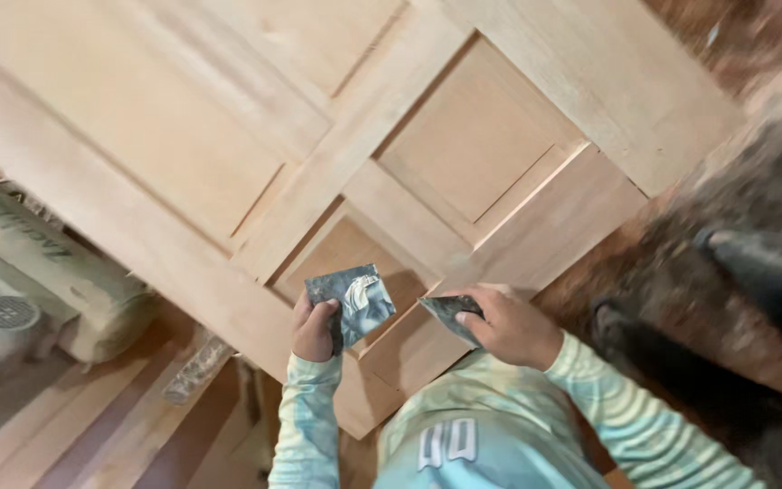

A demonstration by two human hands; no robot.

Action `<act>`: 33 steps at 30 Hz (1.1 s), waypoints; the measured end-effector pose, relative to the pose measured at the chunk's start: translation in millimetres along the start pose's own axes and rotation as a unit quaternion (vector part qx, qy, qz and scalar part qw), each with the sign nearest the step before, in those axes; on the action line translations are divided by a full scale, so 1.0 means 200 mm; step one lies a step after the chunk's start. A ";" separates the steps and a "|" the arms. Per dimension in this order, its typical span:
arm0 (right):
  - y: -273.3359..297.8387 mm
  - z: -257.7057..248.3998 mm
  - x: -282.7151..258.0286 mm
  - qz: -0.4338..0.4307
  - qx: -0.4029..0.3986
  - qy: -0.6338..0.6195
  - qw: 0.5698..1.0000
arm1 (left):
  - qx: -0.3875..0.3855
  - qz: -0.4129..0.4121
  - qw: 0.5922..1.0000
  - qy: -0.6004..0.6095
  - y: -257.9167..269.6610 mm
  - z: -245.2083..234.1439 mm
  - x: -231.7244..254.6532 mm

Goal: The person sands the surface of a wooden door using sandpaper, focusing on the edges and panels. They also apply a substance from a can onto the door using a small stick and spread it with the sandpaper.

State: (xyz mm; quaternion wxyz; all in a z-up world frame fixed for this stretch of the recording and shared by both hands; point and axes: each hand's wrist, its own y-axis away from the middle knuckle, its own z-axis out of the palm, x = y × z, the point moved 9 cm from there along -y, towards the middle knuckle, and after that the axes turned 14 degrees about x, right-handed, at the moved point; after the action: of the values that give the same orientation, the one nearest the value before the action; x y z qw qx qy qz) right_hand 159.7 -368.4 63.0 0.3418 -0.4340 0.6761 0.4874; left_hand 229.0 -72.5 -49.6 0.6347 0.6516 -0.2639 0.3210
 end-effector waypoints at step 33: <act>-0.94 -0.19 0.04 0.117 -0.166 0.016 0.979 | 0.112 -0.083 0.985 0.103 -0.34 0.25 0.08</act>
State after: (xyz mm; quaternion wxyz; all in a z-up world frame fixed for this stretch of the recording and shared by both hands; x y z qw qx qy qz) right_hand 329.1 -434.6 -1.0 0.1951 -0.4102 0.6373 0.6226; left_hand 296.2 -118.3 -81.6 0.6058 0.7017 -0.1040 0.3604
